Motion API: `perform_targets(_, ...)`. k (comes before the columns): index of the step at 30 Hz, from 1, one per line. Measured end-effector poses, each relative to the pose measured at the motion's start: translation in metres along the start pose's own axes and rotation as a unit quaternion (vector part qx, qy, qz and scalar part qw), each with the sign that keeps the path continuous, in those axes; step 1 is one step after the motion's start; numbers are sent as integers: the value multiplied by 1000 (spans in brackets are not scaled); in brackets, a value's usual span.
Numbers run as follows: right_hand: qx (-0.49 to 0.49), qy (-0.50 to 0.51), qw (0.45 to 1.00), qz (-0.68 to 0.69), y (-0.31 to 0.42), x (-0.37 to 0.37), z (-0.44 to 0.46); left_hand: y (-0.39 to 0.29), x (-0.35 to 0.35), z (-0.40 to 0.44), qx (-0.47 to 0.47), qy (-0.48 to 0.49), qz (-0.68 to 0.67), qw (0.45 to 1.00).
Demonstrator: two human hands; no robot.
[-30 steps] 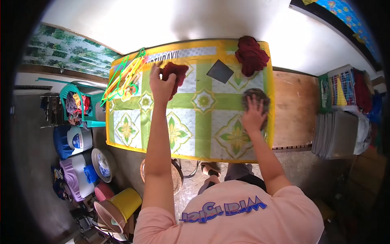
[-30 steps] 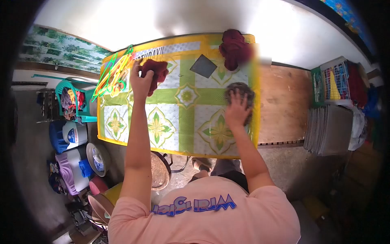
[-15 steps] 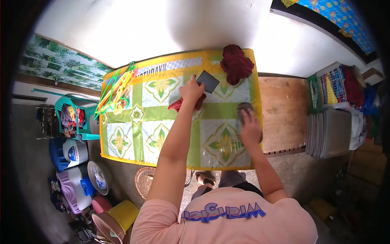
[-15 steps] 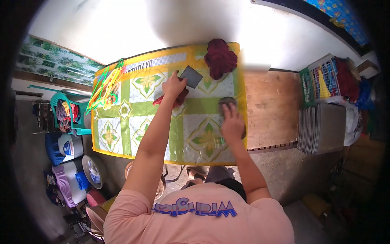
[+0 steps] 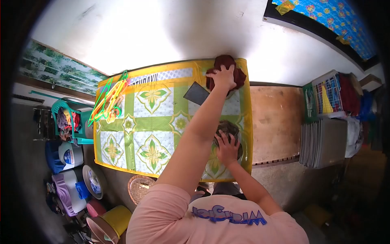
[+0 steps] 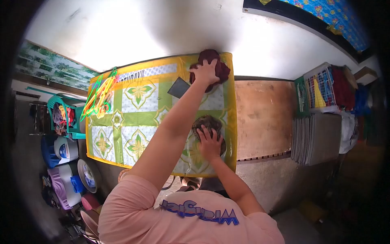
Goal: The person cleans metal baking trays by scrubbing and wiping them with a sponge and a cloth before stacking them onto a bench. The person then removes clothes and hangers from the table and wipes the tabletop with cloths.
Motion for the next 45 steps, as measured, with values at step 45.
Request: perform_targets(45,-91,17,874,477,71,-57,149,188,-32,-255,32,-72,-442,894)
Point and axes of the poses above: each hand's wrist, its own z-axis towards the middle knuckle, its own x-axis out of the palm, y = z × x, the point moved 4 cm from there along z, towards the middle knuckle, and after that the axes turned 15 degrees about z, right-handed, at the moved point
